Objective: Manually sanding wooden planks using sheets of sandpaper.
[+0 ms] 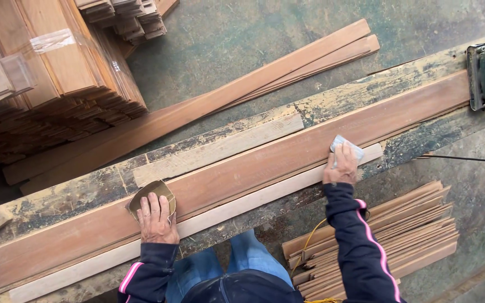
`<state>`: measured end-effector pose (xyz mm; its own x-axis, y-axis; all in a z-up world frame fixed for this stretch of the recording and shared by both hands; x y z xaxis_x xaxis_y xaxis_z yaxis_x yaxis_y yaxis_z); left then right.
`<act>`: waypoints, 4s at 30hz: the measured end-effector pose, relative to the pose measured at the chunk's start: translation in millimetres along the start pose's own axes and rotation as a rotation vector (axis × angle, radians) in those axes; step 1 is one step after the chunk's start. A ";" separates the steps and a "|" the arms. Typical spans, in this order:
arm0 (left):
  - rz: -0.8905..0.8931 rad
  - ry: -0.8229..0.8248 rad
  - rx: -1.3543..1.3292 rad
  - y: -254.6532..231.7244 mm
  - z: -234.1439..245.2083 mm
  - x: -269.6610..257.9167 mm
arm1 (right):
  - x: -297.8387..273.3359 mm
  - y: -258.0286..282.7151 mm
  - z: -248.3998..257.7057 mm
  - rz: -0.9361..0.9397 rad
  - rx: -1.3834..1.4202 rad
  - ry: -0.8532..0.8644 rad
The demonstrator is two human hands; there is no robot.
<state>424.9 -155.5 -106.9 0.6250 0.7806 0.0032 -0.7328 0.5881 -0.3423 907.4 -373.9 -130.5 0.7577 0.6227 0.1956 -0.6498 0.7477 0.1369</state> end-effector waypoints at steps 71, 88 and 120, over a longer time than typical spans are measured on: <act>0.206 0.008 0.291 -198.6 -128.6 60.7 | 203.7 -265.6 -43.4 -0.001 0.047 0.181; 0.239 0.069 0.237 -192.9 -124.3 67.9 | 218.7 -341.1 -66.2 0.049 -0.004 -0.053; 0.174 0.073 0.257 -168.2 -138.2 63.8 | 169.5 -237.9 -23.1 0.317 0.097 0.006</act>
<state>625.2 -233.9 -178.9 0.4948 0.8627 -0.1049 -0.8688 0.4882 -0.0830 1191.8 -440.8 -152.4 0.5169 0.8225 0.2374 -0.8559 0.4911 0.1623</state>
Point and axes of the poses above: each hand's wrist, its own x-axis towards the middle knuckle, its own z-axis out of the back of the hand, y = z × x, the point moved 1 cm from there along x, towards the middle knuckle, and after that the axes turned 6 degrees about -x, right-handed, at the moved point
